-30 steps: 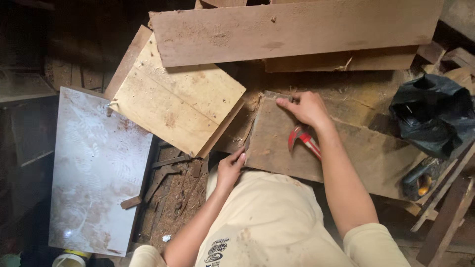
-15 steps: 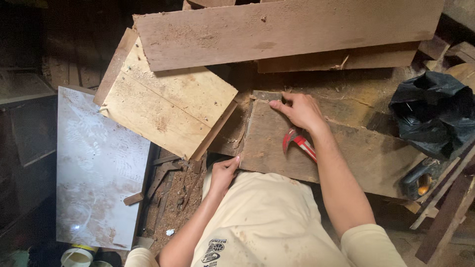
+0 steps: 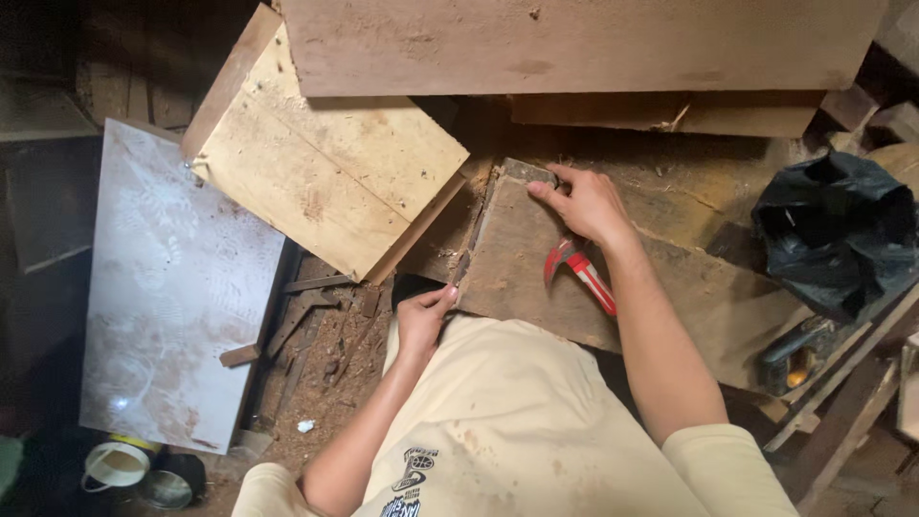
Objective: The person saws a small wooden block on a workbench, then moves several planks and a plastic bag aside. They retrieve a nail from the bag and hammer it into a plank, repeating the process with additional nails.
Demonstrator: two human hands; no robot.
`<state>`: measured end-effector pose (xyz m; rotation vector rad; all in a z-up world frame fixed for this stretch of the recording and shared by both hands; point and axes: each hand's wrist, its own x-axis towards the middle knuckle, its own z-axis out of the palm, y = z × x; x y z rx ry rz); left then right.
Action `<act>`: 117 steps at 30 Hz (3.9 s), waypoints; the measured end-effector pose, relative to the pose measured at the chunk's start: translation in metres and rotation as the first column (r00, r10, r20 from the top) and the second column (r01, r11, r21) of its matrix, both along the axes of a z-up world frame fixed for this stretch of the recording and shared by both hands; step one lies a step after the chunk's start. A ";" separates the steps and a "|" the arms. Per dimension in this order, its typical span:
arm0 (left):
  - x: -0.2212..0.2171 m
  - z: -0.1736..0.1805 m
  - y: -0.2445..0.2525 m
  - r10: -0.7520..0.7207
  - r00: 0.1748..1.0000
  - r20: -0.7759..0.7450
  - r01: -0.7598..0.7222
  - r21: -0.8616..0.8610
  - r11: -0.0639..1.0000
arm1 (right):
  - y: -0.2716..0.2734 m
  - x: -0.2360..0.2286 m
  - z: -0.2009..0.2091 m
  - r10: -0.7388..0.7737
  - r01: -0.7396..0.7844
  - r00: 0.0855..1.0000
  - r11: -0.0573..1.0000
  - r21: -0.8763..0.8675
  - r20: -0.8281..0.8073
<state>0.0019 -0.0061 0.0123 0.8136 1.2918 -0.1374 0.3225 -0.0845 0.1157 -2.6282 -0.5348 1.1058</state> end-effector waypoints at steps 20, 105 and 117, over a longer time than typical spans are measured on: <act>0.000 -0.005 0.009 0.113 0.993 -0.029 -0.117 -0.232 0.966 | -0.001 -0.002 0.001 -0.088 0.089 0.996 0.996 0.017 -0.028; 0.186 0.072 0.068 -0.432 0.674 0.600 0.136 0.474 0.870 | -0.181 -0.144 0.038 -0.085 0.075 0.858 0.996 0.042 0.506; 0.198 0.059 0.069 -0.813 0.569 0.122 0.041 0.983 0.177 | -0.200 -0.146 0.000 -0.259 0.070 0.824 0.929 0.363 0.505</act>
